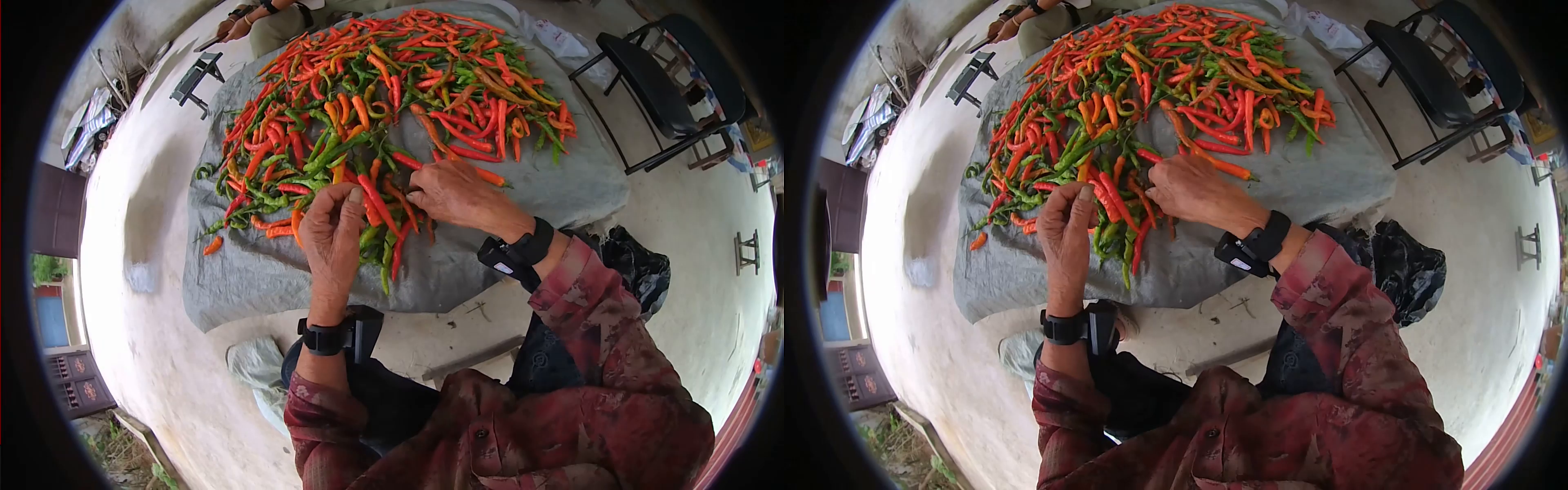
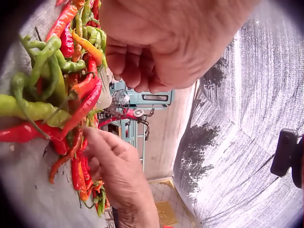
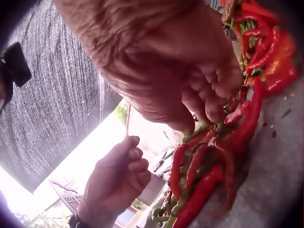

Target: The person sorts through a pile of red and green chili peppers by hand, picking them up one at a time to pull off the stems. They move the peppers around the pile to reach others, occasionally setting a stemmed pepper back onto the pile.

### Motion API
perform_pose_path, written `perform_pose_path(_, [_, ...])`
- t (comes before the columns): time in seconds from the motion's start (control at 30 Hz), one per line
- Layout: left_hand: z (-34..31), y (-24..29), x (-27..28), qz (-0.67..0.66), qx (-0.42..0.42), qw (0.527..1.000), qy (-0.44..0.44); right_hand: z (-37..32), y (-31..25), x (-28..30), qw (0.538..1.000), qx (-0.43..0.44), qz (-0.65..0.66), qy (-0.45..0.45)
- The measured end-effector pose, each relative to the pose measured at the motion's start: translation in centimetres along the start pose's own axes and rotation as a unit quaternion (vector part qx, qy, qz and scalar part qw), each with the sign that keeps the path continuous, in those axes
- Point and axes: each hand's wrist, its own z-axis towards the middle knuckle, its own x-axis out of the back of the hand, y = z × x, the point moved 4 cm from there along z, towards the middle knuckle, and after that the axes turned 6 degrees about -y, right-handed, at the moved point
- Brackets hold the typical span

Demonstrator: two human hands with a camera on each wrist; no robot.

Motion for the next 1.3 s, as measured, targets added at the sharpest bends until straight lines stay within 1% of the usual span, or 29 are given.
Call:
perform_pose_path(0.07, [0.1, -0.1, 0.0, -0.003, -0.007, 1.0, -0.013, 0.3, -0.4, 0.2, 1.0, -0.007, 0.018, 0.0])
perform_pose_path(0.13, [-0.2, -0.5, 0.1, 0.036, 0.011, 0.999, -0.021, 0.7, -0.6, 0.0, 0.999, -0.013, 0.037, -0.003])
perform_pose_path(0.2, [-0.4, -0.5, 0.3, 0.037, 0.014, 0.999, -0.013, 0.8, 0.2, 0.3, 0.997, -0.047, 0.053, 0.03])
perform_pose_path(0.23, [-0.4, -0.4, 0.5, 0.036, 0.014, 0.999, -0.007, 0.8, 0.5, 0.7, 0.997, -0.045, 0.053, 0.03])
perform_pose_path(0.3, [-0.4, -0.3, 0.7, 0.026, 0.019, 0.999, -0.006, 0.4, 0.7, 2.4, 0.989, 0.008, 0.145, 0.04])
perform_pose_path(0.33, [-0.5, -0.4, 0.7, 0.017, 0.025, 0.999, -0.009, -0.1, 0.4, 3.3, 0.983, 0.035, 0.175, 0.032])
perform_pose_path(0.37, [-0.5, -0.3, 0.7, 0.018, 0.024, 1.0, -0.008, -0.3, 0.2, 3.6, 0.983, 0.037, 0.175, 0.033])
perform_pose_path(0.43, [-0.5, -0.7, 0.0, -0.025, 0.052, 0.998, -0.033, -0.7, -0.4, 3.3, 0.963, 0.058, 0.262, -0.029])
perform_pose_path(0.47, [-0.4, -0.6, -0.3, -0.024, 0.053, 0.998, -0.034, -1.0, -0.6, 3.3, 0.963, 0.057, 0.263, -0.028])
perform_pose_path(0.53, [-0.3, -0.6, -1.2, -0.044, 0.079, 0.995, -0.034, -1.5, -1.7, 2.9, 0.954, 0.115, 0.274, -0.045])
perform_pose_path(0.57, [-0.3, -0.7, -1.4, -0.045, 0.081, 0.995, -0.037, -1.6, -1.7, 2.7, 0.954, 0.111, 0.276, -0.044])
perform_pose_path(0.63, [0.1, -0.8, -1.7, -0.049, 0.059, 0.995, -0.07, -1.7, -2.1, 2.1, 0.948, 0.148, 0.27, -0.077])
perform_pose_path(0.67, [0.2, -0.7, -1.9, -0.048, 0.059, 0.994, -0.074, -1.7, -2.1, 2.1, 0.955, 0.153, 0.242, -0.071])
perform_pose_path(0.7, [0.3, -0.7, -2.0, -0.051, 0.057, 0.995, -0.066, -1.8, -2.1, 2.1, 0.956, 0.15, 0.243, -0.068])
perform_pose_path(0.77, [0.4, -0.6, -2.2, -0.057, 0.053, 0.996, -0.047, -2.1, -2.0, 2.1, 0.942, 0.128, 0.303, -0.065])
perform_pose_path(0.9, [0.3, -0.7, -2.7, -0.057, 0.078, 0.995, -0.034, -2.3, -1.2, 2.6, 0.936, 0.098, 0.33, -0.077])
perform_pose_path(0.93, [0.3, -0.7, -2.7, -0.057, 0.079, 0.995, -0.035, -2.5, -1.1, 2.9, 0.944, 0.093, 0.303, -0.094])
perform_pose_path(0.97, [0.4, -0.7, -2.2, -0.068, 0.082, 0.994, -0.016, -2.7, -0.9, 3.0, 0.951, 0.089, 0.276, -0.111])
perform_pose_path(1.0, [0.4, -0.8, -1.7, -0.08, 0.084, 0.993, 0.003, -2.8, -0.5, 3.1, 0.951, 0.088, 0.276, -0.11])
perform_pose_path(1.03, [0.6, -1.0, -1.1, -0.079, 0.083, 0.993, 0.003, -2.9, 0.0, 3.2, 0.96, 0.086, 0.243, -0.107])
perform_pose_path(1.07, [0.9, -1.1, -0.1, -0.11, 0.061, 0.991, 0.034, -3.0, 0.5, 3.6, 0.969, 0.085, 0.207, -0.102])
perform_pose_path(1.1, [1.2, -1.3, 1.0, -0.141, 0.037, 0.987, 0.066, -3.1, 0.8, 4.2, 0.97, 0.089, 0.205, -0.099])
perform_pose_path(1.13, [1.4, -1.5, 1.8, -0.143, 0.03, 0.986, 0.077, -3.2, 1.7, 5.2, 0.947, 0.025, 0.312, -0.066])
perform_pose_path(1.17, [1.4, -1.4, 2.1, -0.142, 0.022, 0.986, 0.078, -3.4, 2.8, 6.1, 0.909, -0.036, 0.413, -0.033])
perform_pose_path(1.2, [1.5, -1.0, 2.4, -0.083, 0.007, 0.993, 0.084, -3.4, 4.5, 6.8, 0.852, -0.031, 0.522, 0.031])
perform_pose_path(1.23, [1.5, -0.7, 2.7, -0.023, -0.006, 0.996, 0.091, -3.1, 6.1, 7.3, 0.777, -0.024, 0.622, 0.092])
perform_pose_path(1.27, [1.6, -1.1, 3.3, 0.043, -0.015, 0.997, 0.068, -2.8, 7.2, 7.5, 0.779, -0.018, 0.62, 0.092])
perform_pose_path(1.3, [1.9, -0.8, 3.3, 0.044, -0.02, 0.996, 0.07, -2.8, 8.5, 8.3, 0.656, -0.017, 0.724, 0.213])
